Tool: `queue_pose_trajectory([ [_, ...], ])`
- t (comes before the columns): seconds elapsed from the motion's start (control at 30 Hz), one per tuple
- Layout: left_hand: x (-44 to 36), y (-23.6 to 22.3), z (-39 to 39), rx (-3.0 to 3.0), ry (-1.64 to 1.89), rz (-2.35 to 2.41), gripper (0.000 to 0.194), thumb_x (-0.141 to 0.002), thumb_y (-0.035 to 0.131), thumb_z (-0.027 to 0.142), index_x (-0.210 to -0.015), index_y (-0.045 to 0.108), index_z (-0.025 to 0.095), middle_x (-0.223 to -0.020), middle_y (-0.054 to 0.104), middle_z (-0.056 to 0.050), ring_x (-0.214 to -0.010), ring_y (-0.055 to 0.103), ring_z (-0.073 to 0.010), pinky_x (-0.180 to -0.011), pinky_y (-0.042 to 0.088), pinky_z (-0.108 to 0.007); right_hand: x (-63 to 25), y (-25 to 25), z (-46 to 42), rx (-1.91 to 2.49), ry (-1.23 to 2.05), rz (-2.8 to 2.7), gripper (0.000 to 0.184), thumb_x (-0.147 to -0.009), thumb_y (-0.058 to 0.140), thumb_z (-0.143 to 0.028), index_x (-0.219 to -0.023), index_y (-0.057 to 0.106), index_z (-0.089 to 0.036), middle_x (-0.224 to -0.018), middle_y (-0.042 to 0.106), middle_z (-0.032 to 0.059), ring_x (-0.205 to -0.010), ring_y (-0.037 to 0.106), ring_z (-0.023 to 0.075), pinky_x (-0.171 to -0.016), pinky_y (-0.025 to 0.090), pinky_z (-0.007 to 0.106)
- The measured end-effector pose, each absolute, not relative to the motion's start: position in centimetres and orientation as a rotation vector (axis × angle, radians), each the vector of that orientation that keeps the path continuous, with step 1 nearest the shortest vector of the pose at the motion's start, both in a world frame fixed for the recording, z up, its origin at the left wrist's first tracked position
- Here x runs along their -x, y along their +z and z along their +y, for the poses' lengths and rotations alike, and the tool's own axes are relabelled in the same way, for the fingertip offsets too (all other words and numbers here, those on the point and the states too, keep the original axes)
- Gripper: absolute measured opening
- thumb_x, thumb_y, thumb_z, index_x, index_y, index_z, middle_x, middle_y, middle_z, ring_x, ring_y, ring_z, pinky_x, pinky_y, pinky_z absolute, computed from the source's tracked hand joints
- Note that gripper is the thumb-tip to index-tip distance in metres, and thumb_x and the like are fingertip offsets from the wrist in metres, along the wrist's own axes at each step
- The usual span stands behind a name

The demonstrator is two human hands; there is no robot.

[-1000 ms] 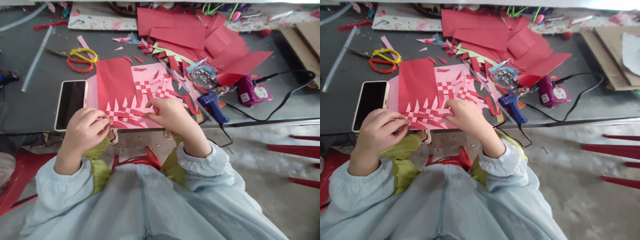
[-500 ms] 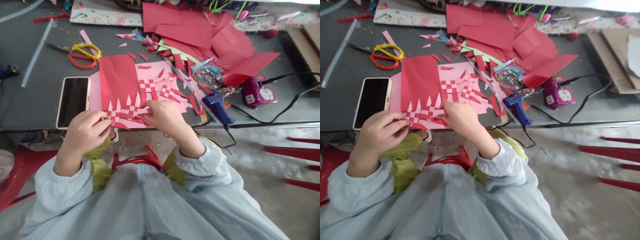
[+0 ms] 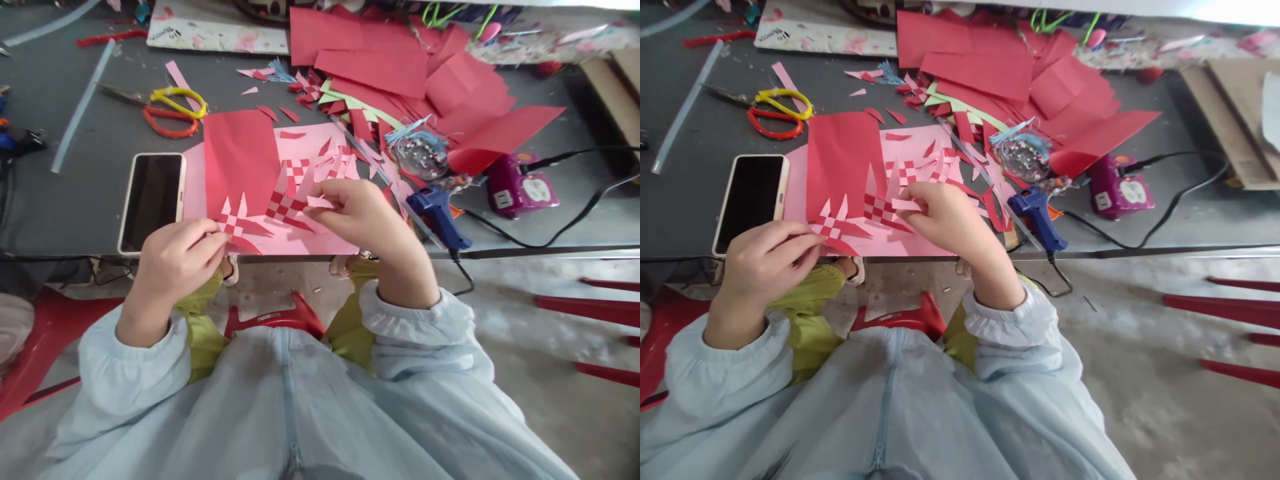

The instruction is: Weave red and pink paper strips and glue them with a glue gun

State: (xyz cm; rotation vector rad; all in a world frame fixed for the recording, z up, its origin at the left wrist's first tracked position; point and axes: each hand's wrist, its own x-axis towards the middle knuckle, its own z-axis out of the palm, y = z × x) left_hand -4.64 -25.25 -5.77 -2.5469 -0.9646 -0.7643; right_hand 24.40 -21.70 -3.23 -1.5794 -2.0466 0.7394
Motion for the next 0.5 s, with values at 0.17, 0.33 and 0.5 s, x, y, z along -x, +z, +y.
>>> queue_pose_trajectory([
  [0.17,3.6,-6.0,-25.4,2.52,-0.8,-0.935,0.012,-0.09,0.064,0.012,-0.091,0.07,0.023,-0.091,0.077,-0.002,-0.076,0.073,-0.0158,-0.066,0.058,-0.028,-26.6,-2.0,-21.6,1.555,0.651,-2.036,0.014,-0.084,0.055,-0.023,-0.087,0.068,-0.019,-0.065,0.045,-0.0018,-0.061,0.037,0.0125,-0.063,0.034,0.03],
  [0.33,2.9,-6.3,-25.0,2.682,-0.582,-1.179,0.019,-0.095,0.057,0.018,-0.089,0.074,0.022,-0.097,0.076,-0.007,-0.085,0.073,-0.023,-0.072,0.059,-0.037,-28.3,-1.0,-21.9,1.636,0.617,-2.079,0.019,-0.087,0.055,-0.028,-0.095,0.071,-0.022,-0.068,0.05,0.0013,-0.063,0.042,0.0165,-0.063,0.038,0.033],
  [0.5,2.4,-4.9,-24.4,2.88,-0.749,-1.506,0.02,-0.091,0.072,0.041,-0.101,0.074,0.024,-0.103,0.073,-0.007,-0.097,0.07,-0.0264,-0.09,0.058,-0.043,-28.7,-0.3,-22.0,1.654,0.64,-2.206,0.025,-0.084,0.052,-0.019,-0.098,0.072,-0.022,-0.063,0.048,0.0005,-0.06,0.044,0.0167,-0.062,0.038,0.033],
])
